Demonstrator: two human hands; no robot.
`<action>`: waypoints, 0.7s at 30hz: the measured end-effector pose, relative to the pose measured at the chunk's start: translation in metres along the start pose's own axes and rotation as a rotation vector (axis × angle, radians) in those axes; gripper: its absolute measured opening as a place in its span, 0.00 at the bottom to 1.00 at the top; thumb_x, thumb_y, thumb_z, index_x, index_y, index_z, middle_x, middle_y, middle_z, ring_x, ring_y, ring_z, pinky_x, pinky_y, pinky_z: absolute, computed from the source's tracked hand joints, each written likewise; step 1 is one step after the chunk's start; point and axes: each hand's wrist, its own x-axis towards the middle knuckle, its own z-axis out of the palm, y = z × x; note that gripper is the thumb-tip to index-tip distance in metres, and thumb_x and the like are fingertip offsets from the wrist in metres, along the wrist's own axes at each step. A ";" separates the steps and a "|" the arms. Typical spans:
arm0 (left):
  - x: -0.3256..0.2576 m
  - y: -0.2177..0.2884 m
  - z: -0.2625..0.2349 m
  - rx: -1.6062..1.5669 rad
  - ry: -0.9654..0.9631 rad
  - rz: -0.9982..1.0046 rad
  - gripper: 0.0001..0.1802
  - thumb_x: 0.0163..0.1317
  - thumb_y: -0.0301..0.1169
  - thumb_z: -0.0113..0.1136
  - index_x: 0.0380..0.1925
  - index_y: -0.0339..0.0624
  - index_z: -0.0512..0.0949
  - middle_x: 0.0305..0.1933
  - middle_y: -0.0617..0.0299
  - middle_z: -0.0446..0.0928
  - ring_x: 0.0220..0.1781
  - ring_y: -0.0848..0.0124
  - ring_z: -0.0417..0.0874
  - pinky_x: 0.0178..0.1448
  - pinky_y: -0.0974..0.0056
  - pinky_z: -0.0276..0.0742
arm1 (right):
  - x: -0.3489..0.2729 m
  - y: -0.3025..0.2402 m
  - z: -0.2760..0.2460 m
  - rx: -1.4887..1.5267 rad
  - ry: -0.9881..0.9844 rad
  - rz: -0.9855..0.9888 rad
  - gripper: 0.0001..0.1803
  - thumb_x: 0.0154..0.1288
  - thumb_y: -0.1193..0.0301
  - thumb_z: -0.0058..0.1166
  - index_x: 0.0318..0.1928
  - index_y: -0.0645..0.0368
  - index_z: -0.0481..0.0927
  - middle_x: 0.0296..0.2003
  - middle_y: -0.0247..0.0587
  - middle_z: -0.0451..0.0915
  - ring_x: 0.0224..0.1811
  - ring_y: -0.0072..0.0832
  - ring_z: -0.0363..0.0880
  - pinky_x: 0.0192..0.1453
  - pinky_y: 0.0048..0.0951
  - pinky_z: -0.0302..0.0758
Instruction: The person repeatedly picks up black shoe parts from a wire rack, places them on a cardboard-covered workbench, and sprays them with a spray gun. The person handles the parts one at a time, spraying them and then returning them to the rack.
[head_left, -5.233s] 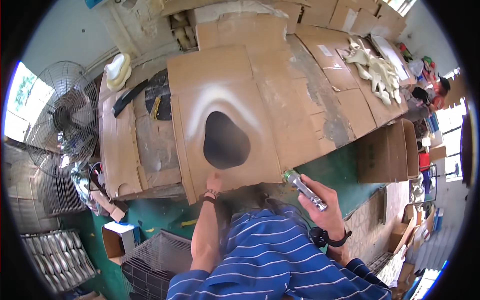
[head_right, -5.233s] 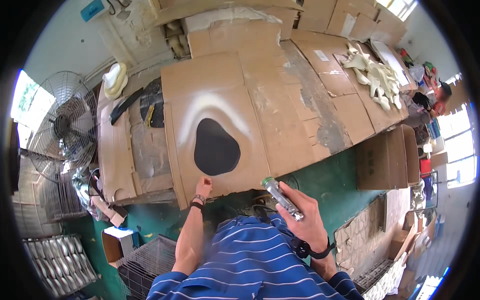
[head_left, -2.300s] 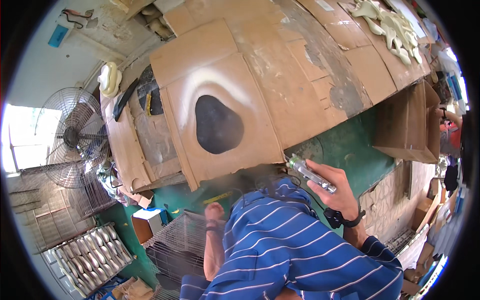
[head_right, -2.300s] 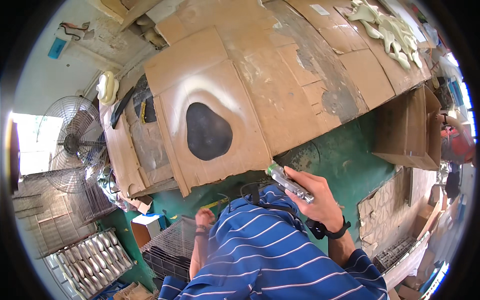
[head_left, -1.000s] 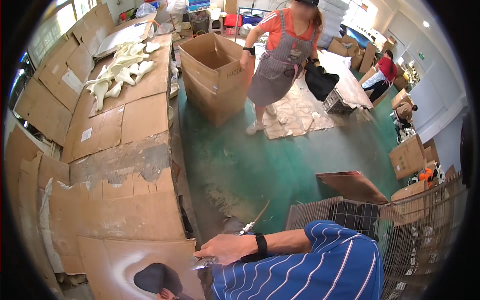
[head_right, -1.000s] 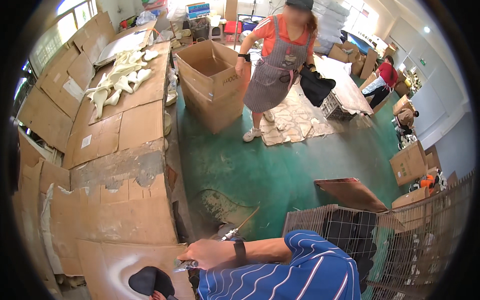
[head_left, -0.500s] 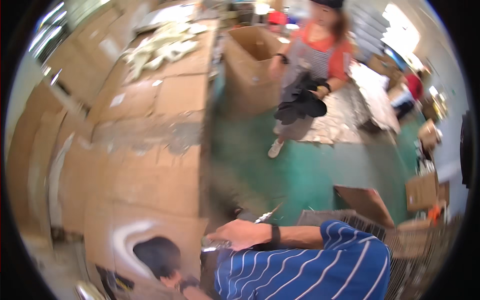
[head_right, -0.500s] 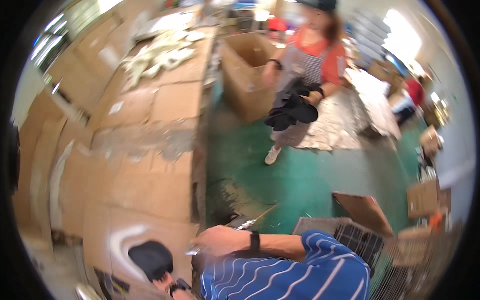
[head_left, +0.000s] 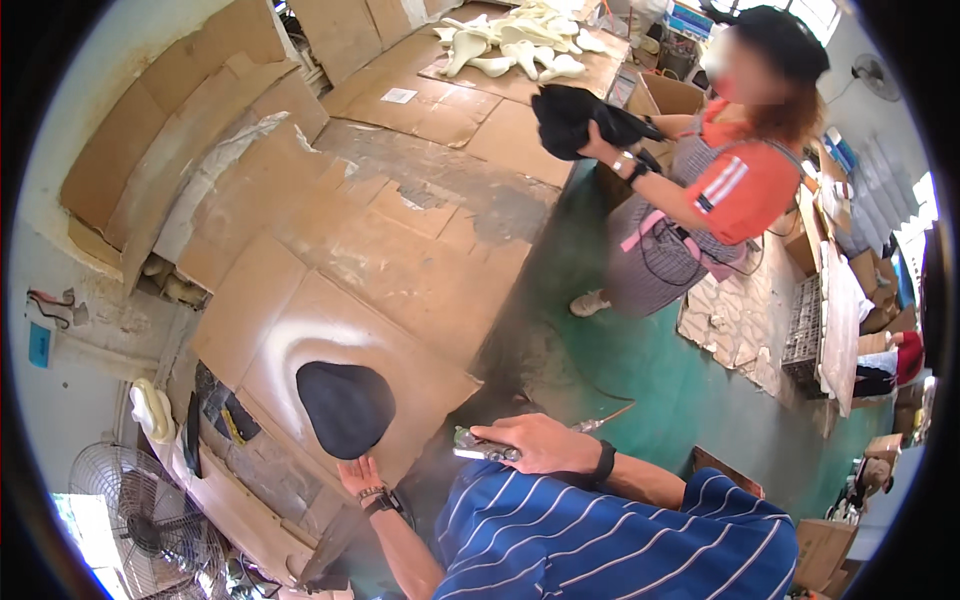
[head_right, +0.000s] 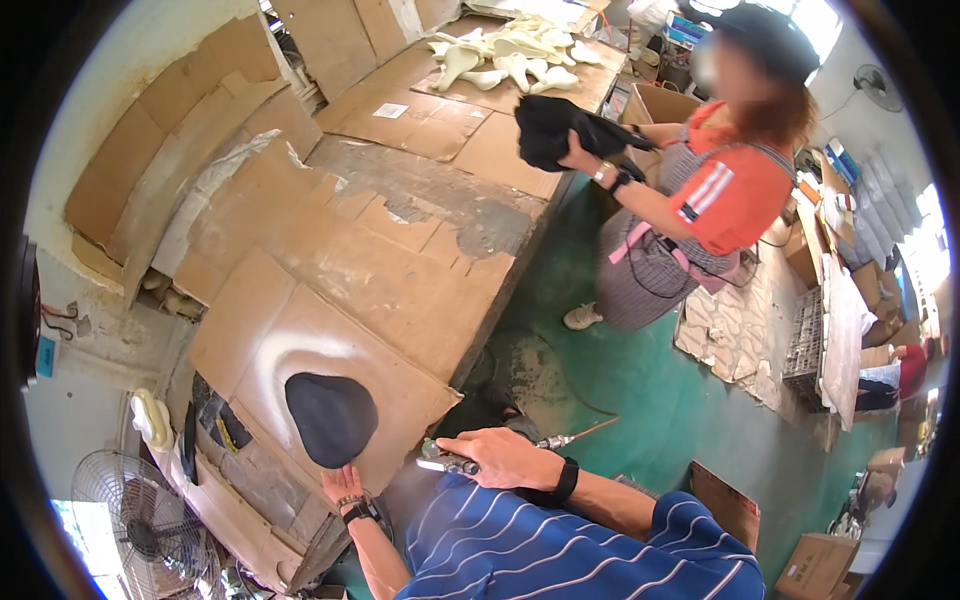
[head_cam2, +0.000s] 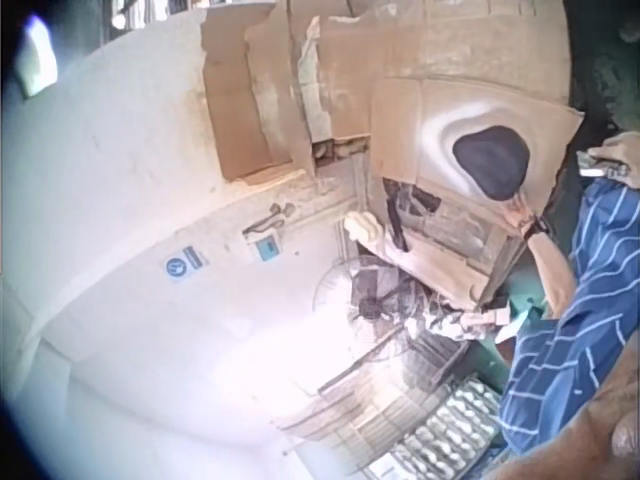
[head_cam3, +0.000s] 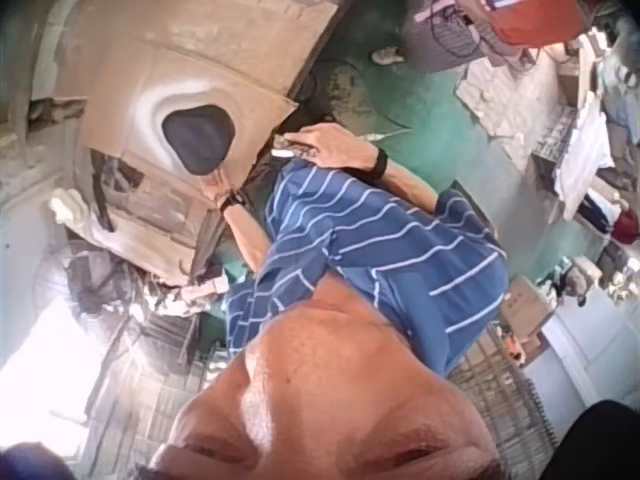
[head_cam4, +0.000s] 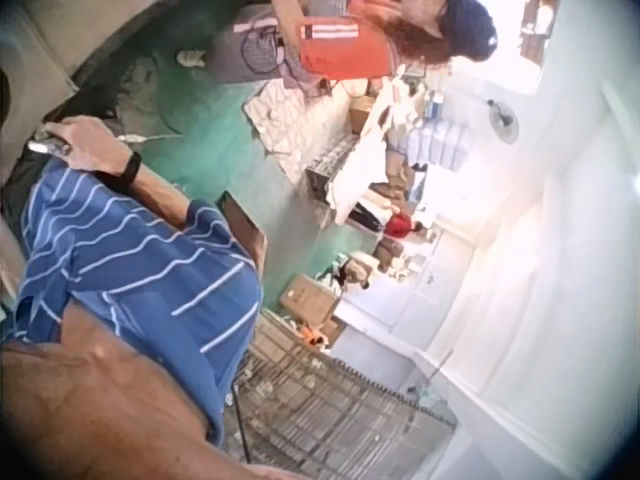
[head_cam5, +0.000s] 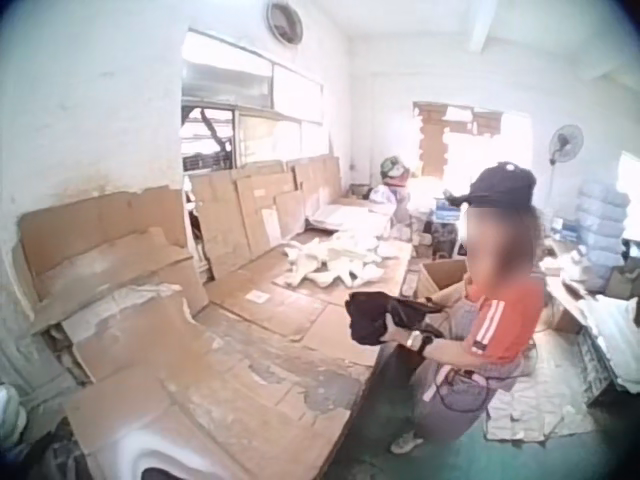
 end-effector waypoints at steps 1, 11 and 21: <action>-0.002 -0.001 -0.008 -0.009 0.030 0.017 0.43 0.66 0.56 0.58 0.75 0.53 0.56 0.69 0.56 0.64 0.63 0.59 0.72 0.67 0.47 0.72 | 0.001 0.000 0.002 0.003 0.007 -0.012 0.37 0.52 0.75 0.63 0.66 0.61 0.72 0.48 0.49 0.81 0.53 0.47 0.79 0.56 0.42 0.76; -0.010 -0.020 -0.102 0.133 -0.036 -0.094 0.32 0.70 0.55 0.53 0.67 0.50 0.67 0.54 0.62 0.75 0.51 0.63 0.78 0.60 0.51 0.78 | 0.010 -0.001 0.011 -0.036 -0.015 -0.056 0.35 0.54 0.72 0.65 0.65 0.62 0.73 0.49 0.50 0.81 0.54 0.46 0.79 0.56 0.42 0.76; -0.037 -0.037 -0.115 0.203 -0.003 -0.108 0.13 0.70 0.47 0.58 0.38 0.51 0.78 0.34 0.71 0.79 0.38 0.69 0.81 0.50 0.53 0.81 | 0.017 0.002 0.016 -0.056 -0.058 -0.102 0.35 0.54 0.72 0.65 0.65 0.61 0.72 0.47 0.51 0.81 0.51 0.48 0.80 0.53 0.44 0.77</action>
